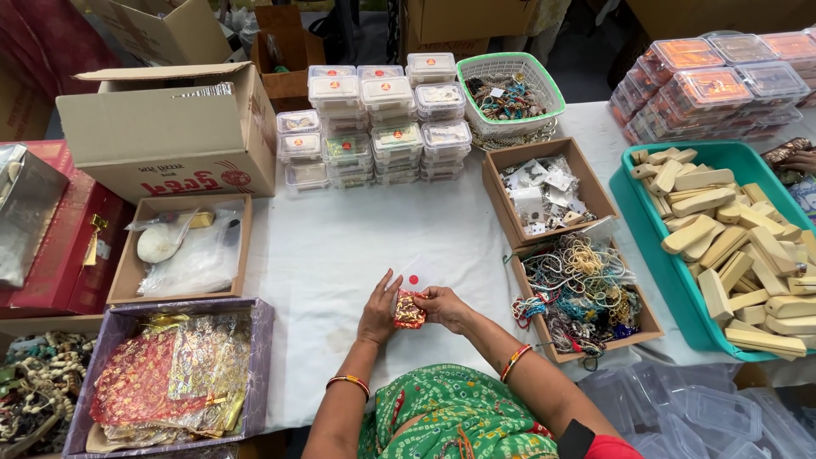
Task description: The person sits at a table and packs jewelry items. They first coil a beaded necklace, place it in a small plastic bag, wrap it in a decorative paper sheet, and put it into a clear plastic container. They repeat the process with a second necklace.
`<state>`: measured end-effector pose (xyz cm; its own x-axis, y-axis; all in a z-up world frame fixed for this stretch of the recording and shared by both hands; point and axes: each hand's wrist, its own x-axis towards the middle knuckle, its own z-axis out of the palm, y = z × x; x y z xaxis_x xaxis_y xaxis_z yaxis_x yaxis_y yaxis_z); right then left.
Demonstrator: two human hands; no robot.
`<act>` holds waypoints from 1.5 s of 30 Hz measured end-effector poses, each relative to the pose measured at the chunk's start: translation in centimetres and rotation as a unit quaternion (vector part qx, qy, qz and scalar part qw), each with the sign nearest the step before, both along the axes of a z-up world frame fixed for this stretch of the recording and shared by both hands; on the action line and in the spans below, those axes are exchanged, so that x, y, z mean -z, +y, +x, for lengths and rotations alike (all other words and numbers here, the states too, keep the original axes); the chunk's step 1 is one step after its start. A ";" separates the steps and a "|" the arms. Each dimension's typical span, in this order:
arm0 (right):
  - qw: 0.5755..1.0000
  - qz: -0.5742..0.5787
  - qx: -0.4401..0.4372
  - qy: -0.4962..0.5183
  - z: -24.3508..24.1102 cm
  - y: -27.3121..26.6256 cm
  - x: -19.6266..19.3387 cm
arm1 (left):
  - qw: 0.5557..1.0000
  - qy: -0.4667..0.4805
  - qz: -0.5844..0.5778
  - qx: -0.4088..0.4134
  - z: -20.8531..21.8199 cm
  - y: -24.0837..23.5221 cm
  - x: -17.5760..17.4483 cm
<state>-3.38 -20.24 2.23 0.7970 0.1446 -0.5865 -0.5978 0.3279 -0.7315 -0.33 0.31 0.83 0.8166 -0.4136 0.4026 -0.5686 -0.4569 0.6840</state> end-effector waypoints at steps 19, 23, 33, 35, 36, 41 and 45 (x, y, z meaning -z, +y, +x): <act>0.984 0.037 0.051 -0.168 6.4 -1.4 -3.5 | 0.995 0.022 -0.088 0.030 -0.1 0.4 1.1; 0.983 0.057 0.039 -0.171 7.8 -1.5 -4.8 | 0.997 0.062 -0.038 0.006 -0.1 0.4 0.8; 0.655 -0.560 -0.237 -0.448 5.3 -0.4 -9.7 | 0.989 0.075 0.118 -0.048 0.8 0.2 -1.7; 0.592 -0.603 -0.292 -0.448 6.4 0.1 -10.1 | 0.988 0.081 0.129 -0.039 0.9 0.2 -1.7; 0.586 -0.603 -0.341 -0.420 7.0 0.4 -10.2 | 0.987 0.086 0.135 -0.033 1.0 0.1 -1.5; 0.576 -0.568 -0.463 -0.363 9.5 1.8 -8.0 | 0.984 0.101 0.141 -0.028 0.7 0.2 -1.7; 0.573 -0.570 -0.511 -0.292 9.6 3.1 -7.0 | 0.990 0.077 0.112 -0.035 0.8 0.3 -2.2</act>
<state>6.22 -17.17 9.27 0.7464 0.4986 -0.4407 0.4041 -0.8658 -0.2951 0.43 0.59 3.01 0.8913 -0.4181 0.1756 -0.4265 -0.6414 0.6378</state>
